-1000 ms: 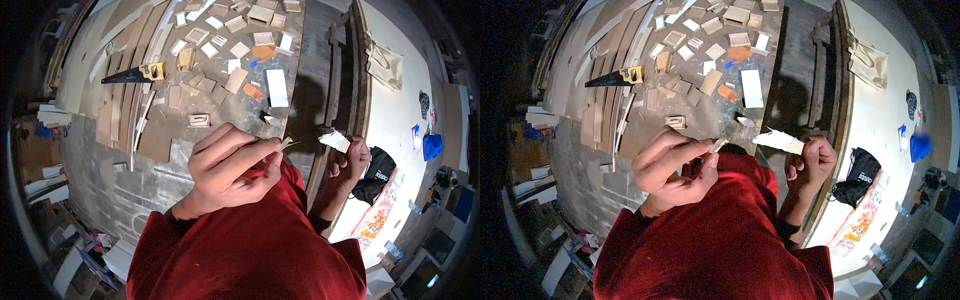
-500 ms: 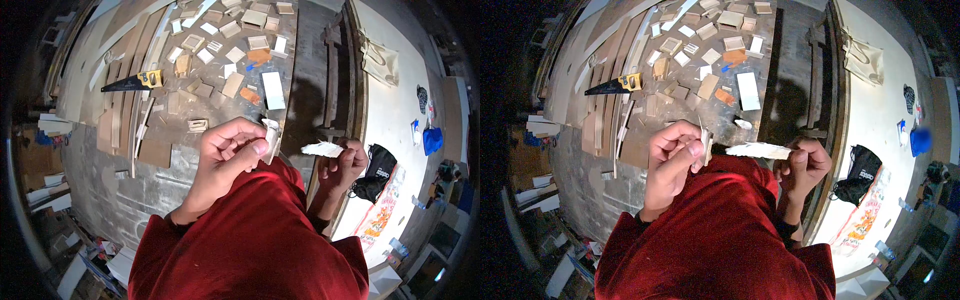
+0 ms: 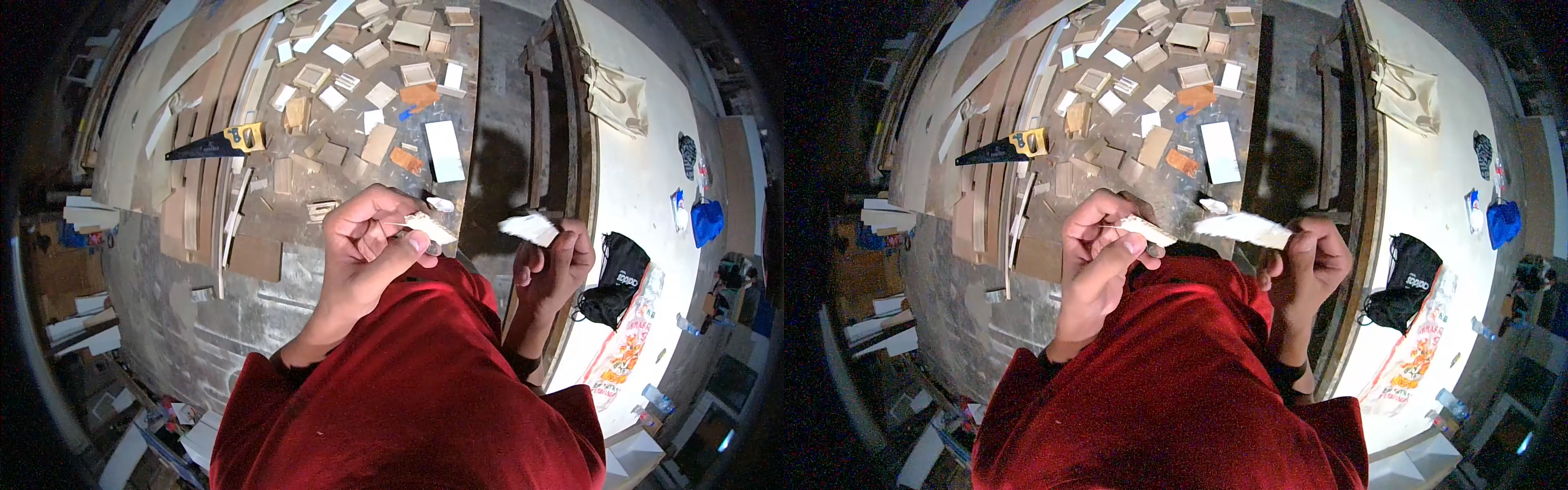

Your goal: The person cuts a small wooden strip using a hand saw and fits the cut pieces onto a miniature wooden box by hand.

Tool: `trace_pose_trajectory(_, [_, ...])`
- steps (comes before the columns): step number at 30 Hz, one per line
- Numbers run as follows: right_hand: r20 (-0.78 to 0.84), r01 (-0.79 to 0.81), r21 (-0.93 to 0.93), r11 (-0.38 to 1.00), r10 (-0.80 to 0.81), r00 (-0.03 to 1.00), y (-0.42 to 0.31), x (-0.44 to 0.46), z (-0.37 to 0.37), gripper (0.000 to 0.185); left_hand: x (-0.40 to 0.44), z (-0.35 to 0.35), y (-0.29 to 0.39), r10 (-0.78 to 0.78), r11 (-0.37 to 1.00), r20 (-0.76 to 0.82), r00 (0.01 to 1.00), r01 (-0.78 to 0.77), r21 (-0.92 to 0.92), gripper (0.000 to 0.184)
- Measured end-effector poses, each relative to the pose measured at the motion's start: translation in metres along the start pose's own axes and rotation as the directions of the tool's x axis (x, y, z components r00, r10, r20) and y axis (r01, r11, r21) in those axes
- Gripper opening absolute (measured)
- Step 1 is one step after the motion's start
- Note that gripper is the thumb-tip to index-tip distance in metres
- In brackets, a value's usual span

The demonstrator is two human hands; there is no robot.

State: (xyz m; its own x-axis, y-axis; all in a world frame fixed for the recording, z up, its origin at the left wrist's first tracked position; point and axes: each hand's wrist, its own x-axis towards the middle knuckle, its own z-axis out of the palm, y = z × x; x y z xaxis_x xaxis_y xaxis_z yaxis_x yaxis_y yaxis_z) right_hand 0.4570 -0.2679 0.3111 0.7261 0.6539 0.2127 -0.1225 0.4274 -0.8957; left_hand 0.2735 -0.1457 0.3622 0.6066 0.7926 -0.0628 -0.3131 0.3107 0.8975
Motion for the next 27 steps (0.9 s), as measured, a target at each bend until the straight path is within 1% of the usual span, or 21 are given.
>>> trace_pose_trajectory(1, [0.025, -0.028, 0.098, 0.995, 0.025, 0.999, 0.001, 0.001, 0.004, 0.030, 0.001, -0.001, -0.003, 0.017, 1.000, -0.012, 1.000, -0.017, 0.004, 0.019])
trace_pose_trajectory(2, [-0.002, -0.033, 0.135, 0.990, 0.033, 0.999, 0.003, 0.001, 0.011, 0.031, 0.001, -0.003, -0.005, 0.017, 1.000, -0.010, 1.000, -0.017, 0.004, 0.019])
trace_pose_trajectory(3, [-0.030, -0.037, 0.172, 0.984, 0.042, 0.999, 0.003, 0.001, 0.020, 0.032, 0.002, -0.005, -0.008, 0.050, 0.998, 0.002, 0.999, -0.050, 0.037, 0.018])
trace_pose_trajectory(4, [-0.010, -0.081, 0.184, 0.980, 0.084, 0.996, 0.001, -0.001, 0.027, 0.035, 0.002, -0.006, -0.011, 0.082, 0.994, 0.014, 0.997, -0.082, 0.069, 0.017])
trace_pose_trajectory(5, [-0.013, -0.079, 0.183, 0.980, 0.083, 0.996, 0.003, -0.003, 0.035, 0.035, 0.003, -0.006, -0.013, 0.080, 0.994, 0.017, 0.997, -0.081, 0.069, 0.017])
trace_pose_trajectory(7, [-0.002, -0.152, 0.105, 0.983, 0.153, 0.988, 0.007, -0.004, 0.048, 0.044, 0.005, -0.004, -0.018, 0.110, 0.993, -0.007, 0.994, -0.109, 0.054, 0.017])
trace_pose_trajectory(8, [0.119, -0.225, 0.095, 0.970, 0.213, 0.970, 0.008, -0.004, 0.042, 0.061, 0.006, -0.003, -0.020, 0.111, 0.992, -0.005, 0.994, -0.110, 0.054, 0.017])
trace_pose_trajectory(9, [0.119, -0.224, 0.096, 0.970, 0.212, 0.970, 0.008, -0.003, 0.044, 0.061, 0.007, -0.003, -0.022, 0.113, 0.993, -0.011, 0.993, -0.113, 0.036, 0.017])
trace_pose_trajectory(11, [0.135, -0.267, 0.027, 0.963, 0.261, 0.956, 0.007, -0.003, 0.049, 0.065, 0.007, -0.004, -0.022, 0.115, 0.993, -0.019, 0.993, -0.115, 0.019, 0.018])
trace_pose_trajectory(13, [0.152, -0.264, 0.021, 0.964, 0.258, 0.954, 0.008, -0.002, 0.047, 0.064, 0.007, -0.004, -0.022, 0.102, 0.994, -0.034, 0.994, -0.102, 0.026, 0.020])
trace_pose_trajectory(15, [0.155, -0.225, 0.022, 0.974, 0.219, 0.963, 0.009, -0.003, 0.048, 0.061, 0.008, -0.005, -0.021, 0.096, 0.995, -0.042, 0.994, -0.095, 0.018, 0.023])
trace_pose_trajectory(16, [0.155, -0.224, 0.021, 0.974, 0.219, 0.963, 0.008, -0.003, 0.051, 0.061, 0.009, -0.005, -0.021, 0.090, 0.996, -0.050, 0.995, -0.089, 0.010, 0.027])
trace_pose_trajectory(17, [0.146, -0.247, 0.035, 0.968, 0.239, 0.960, 0.006, -0.004, 0.054, 0.060, 0.009, -0.001, -0.020, 0.089, 0.996, -0.048, 0.995, -0.089, 0.010, 0.027])
trace_pose_trajectory(19, [0.136, -0.267, 0.049, 0.962, 0.259, 0.956, 0.006, -0.005, 0.055, 0.058, 0.011, 0.008, -0.018, 0.136, 0.975, -0.082, 0.987, -0.119, 0.189, 0.023])
trace_pose_trajectory(20, [0.152, -0.253, 0.057, 0.966, 0.242, 0.958, 0.009, -0.005, 0.054, 0.056, 0.009, 0.005, -0.021, 0.136, 0.975, -0.080, 0.987, -0.119, 0.190, 0.023])
trace_pose_trajectory(22, [0.168, -0.238, 0.065, 0.969, 0.225, 0.960, 0.010, -0.005, 0.053, 0.054, 0.007, -0.002, -0.028, 0.140, 0.959, 0.009, 0.990, -0.137, 0.248, 0.024])
trace_pose_trajectory(25, [0.123, -0.246, 0.054, 0.968, 0.238, 0.964, 0.008, -0.005, 0.053, 0.051, 0.006, 0.000, -0.029, 0.124, 0.960, -0.004, 0.992, -0.119, 0.255, 0.021])
trace_pose_trajectory(26, [0.078, -0.252, 0.071, 0.965, 0.246, 0.966, 0.009, -0.006, 0.053, 0.049, 0.007, 0.000, -0.029, 0.124, 0.960, -0.005, 0.992, -0.119, 0.255, 0.021])
trace_pose_trajectory(27, [0.033, -0.257, 0.088, 0.962, 0.255, 0.966, 0.010, -0.006, 0.052, 0.046, 0.009, 0.000, -0.028, 0.216, 0.898, 0.059, 0.975, -0.222, 0.381, 0.019])
